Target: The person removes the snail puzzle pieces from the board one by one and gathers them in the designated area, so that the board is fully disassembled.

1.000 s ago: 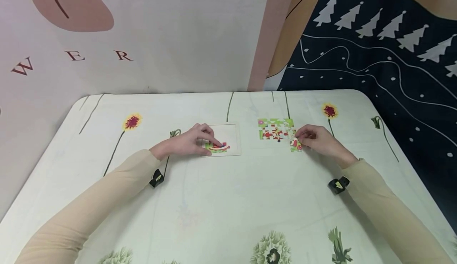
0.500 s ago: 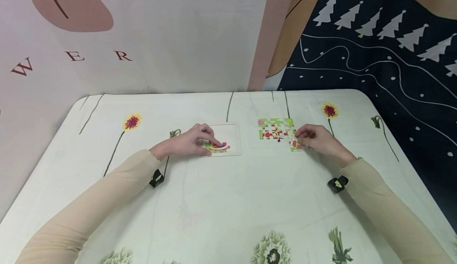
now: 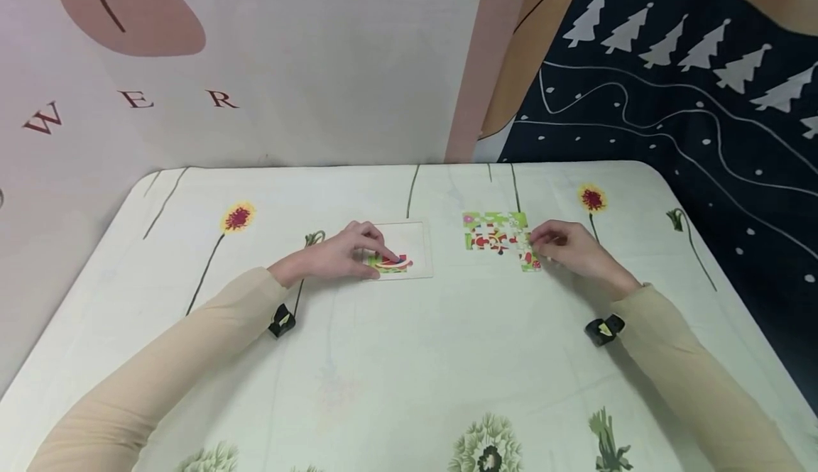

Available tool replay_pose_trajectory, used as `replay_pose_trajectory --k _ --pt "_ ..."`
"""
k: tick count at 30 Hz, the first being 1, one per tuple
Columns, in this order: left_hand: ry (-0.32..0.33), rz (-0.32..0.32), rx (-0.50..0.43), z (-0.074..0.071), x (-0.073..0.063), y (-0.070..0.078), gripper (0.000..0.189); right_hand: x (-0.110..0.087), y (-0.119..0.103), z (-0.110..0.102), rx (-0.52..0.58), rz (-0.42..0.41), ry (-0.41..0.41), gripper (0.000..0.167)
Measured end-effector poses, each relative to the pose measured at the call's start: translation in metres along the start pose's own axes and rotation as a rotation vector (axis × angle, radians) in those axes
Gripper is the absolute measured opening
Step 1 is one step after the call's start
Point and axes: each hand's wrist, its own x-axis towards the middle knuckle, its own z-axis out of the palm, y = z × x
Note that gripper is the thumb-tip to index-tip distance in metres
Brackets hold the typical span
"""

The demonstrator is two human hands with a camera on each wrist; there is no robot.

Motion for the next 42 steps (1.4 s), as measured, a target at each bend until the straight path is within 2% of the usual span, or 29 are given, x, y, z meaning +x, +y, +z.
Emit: replay_pose_trajectory --k 8,18,26,32,42 --pt "-0.008 -0.002 0.021 0.0 -0.001 0.002 0.036 0.006 -0.014 0.011 0.015 -0.043 0.011 0.024" --pt "0.005 0.006 0.009 -0.001 -0.005 0.002 0.039 0.022 -0.036 0.034 0.102 -0.129 -0.041 0.022" --pt "0.049 -0.002 0.007 -0.006 -0.01 -0.002 0.035 0.033 -0.052 0.049 0.138 -0.207 -0.062 0.016" --pt "0.045 -0.002 -0.001 -0.008 -0.007 -0.004 0.033 0.04 -0.062 0.062 0.145 -0.245 -0.073 0.016" --pt "0.035 -0.025 -0.059 -0.008 -0.007 -0.012 0.034 0.052 -0.077 0.082 0.123 -0.297 -0.139 0.017"
